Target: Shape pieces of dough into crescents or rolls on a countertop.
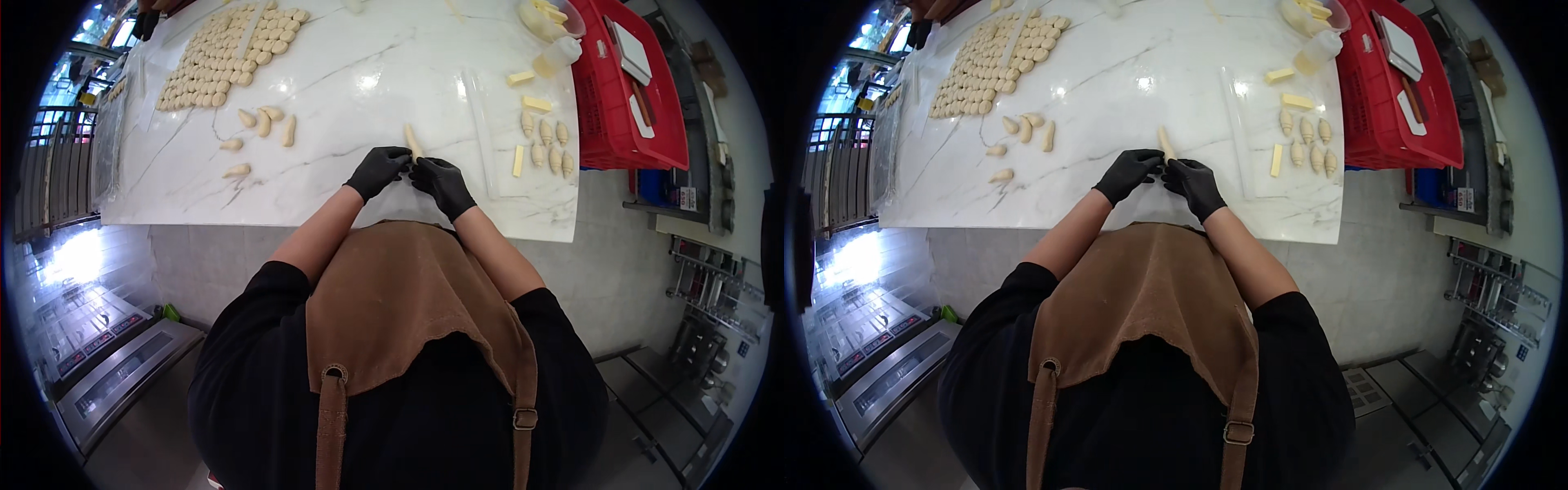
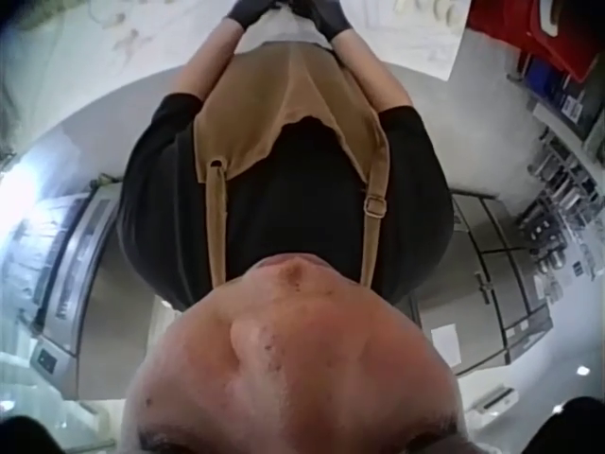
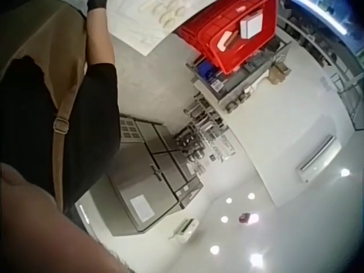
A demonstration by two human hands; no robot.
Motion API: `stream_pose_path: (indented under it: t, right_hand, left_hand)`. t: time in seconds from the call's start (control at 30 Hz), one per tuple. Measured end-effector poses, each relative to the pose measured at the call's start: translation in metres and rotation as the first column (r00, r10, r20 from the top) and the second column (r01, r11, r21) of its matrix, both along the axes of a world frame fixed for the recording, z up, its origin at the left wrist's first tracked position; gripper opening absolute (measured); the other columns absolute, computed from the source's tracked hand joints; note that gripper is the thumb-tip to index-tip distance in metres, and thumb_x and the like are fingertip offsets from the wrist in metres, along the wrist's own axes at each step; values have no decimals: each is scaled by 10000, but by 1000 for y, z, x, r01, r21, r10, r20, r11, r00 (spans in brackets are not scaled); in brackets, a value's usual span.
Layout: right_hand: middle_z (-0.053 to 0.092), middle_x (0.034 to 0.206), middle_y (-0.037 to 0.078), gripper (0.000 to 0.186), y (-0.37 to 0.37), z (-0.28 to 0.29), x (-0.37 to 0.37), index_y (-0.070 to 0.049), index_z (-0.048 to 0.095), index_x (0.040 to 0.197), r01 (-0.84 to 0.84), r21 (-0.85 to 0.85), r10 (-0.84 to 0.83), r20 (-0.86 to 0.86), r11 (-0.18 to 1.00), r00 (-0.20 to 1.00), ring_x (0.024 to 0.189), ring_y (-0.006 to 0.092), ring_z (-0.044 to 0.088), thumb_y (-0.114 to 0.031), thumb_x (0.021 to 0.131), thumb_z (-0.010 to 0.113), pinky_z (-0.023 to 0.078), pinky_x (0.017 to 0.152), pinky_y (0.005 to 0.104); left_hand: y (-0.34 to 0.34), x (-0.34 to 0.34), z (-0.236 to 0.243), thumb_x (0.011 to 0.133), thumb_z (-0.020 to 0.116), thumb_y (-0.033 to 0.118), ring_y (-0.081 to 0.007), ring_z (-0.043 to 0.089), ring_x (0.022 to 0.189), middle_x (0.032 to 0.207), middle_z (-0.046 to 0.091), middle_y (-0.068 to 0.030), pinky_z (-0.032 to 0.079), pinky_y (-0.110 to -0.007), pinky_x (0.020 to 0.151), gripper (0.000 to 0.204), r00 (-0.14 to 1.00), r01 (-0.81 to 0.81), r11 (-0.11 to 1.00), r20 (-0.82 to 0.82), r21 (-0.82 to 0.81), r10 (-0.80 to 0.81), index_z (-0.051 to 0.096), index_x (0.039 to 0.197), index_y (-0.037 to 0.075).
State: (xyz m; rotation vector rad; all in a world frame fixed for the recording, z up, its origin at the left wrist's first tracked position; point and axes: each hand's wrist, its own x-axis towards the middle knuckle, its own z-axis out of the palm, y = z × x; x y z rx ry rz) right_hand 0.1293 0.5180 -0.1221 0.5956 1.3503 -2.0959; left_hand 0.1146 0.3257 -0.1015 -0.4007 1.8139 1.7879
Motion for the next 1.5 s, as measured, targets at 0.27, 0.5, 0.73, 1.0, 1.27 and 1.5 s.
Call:
stream_pose_path:
  t: [0.27, 0.5, 0.73, 1.0, 1.27, 1.5]
  right_hand:
    - [723, 812, 134, 307, -18, 2, -11, 48, 685, 1035, -107, 330, 132, -54, 938, 990, 708, 201, 720, -214, 895, 763, 579, 650, 295]
    - [705, 789, 131, 364, -25, -18, -15, 82, 668, 1043, -146, 777, 483, -222, 612, 847, 576, 196, 674, -195, 843, 793, 553, 547, 284]
    - [695, 763, 120, 413, -17, -1, -14, 89, 667, 1080, 1, 408, 73, -166, 913, 983, 529, 181, 637, -225, 845, 795, 535, 523, 276]
    - [711, 790, 148, 471, 37, 16, -10, -11, 683, 1103, 302, 940, 637, -330, 157, 697, 685, 326, 700, -420, 875, 732, 565, 632, 402]
    - [652, 754, 175, 386, 126, -1, -1, -8, 626, 1017, 18, 988, 639, 85, -154, 765, 671, 333, 646, -361, 874, 688, 548, 629, 420]
    - [589, 701, 116, 134, 122, 11, -11, -10, 588, 945, -243, 654, 391, -87, 716, 916, 528, 230, 539, -108, 856, 611, 484, 512, 339]
  left_hand:
    - [-18, -24, -4, 965, 668, 332, -167, 678, 727, 891, 746, -116, 546, -286, 673, 376, 997, -50, 993, 45, -110, 56, 737, 1002, -35]
    - [2, -87, -33, 872, 698, 471, -253, 709, 790, 840, 744, -167, 555, -351, 717, 432, 929, 188, 700, -107, -689, -355, 751, 864, 42]
    - [10, -87, -36, 855, 717, 456, -322, 705, 857, 962, 760, -135, 553, -395, 805, 413, 835, 23, 734, -391, -679, -388, 749, 989, 67]
    - [-13, -72, -48, 884, 719, 458, -323, 687, 995, 1194, 721, -108, 531, -424, 880, 538, 539, -283, 691, -706, -665, -459, 657, 1276, 95]
    - [3, -22, -37, 871, 720, 436, -301, 671, 1056, 1173, 708, -135, 512, -458, 900, 651, 238, -474, 529, -680, -704, -693, 563, 1397, 87]
    - [27, -11, -30, 865, 708, 434, -318, 704, 904, 995, 730, -115, 524, -455, 836, 738, 690, -201, 469, -464, -860, -556, 485, 1465, 69]
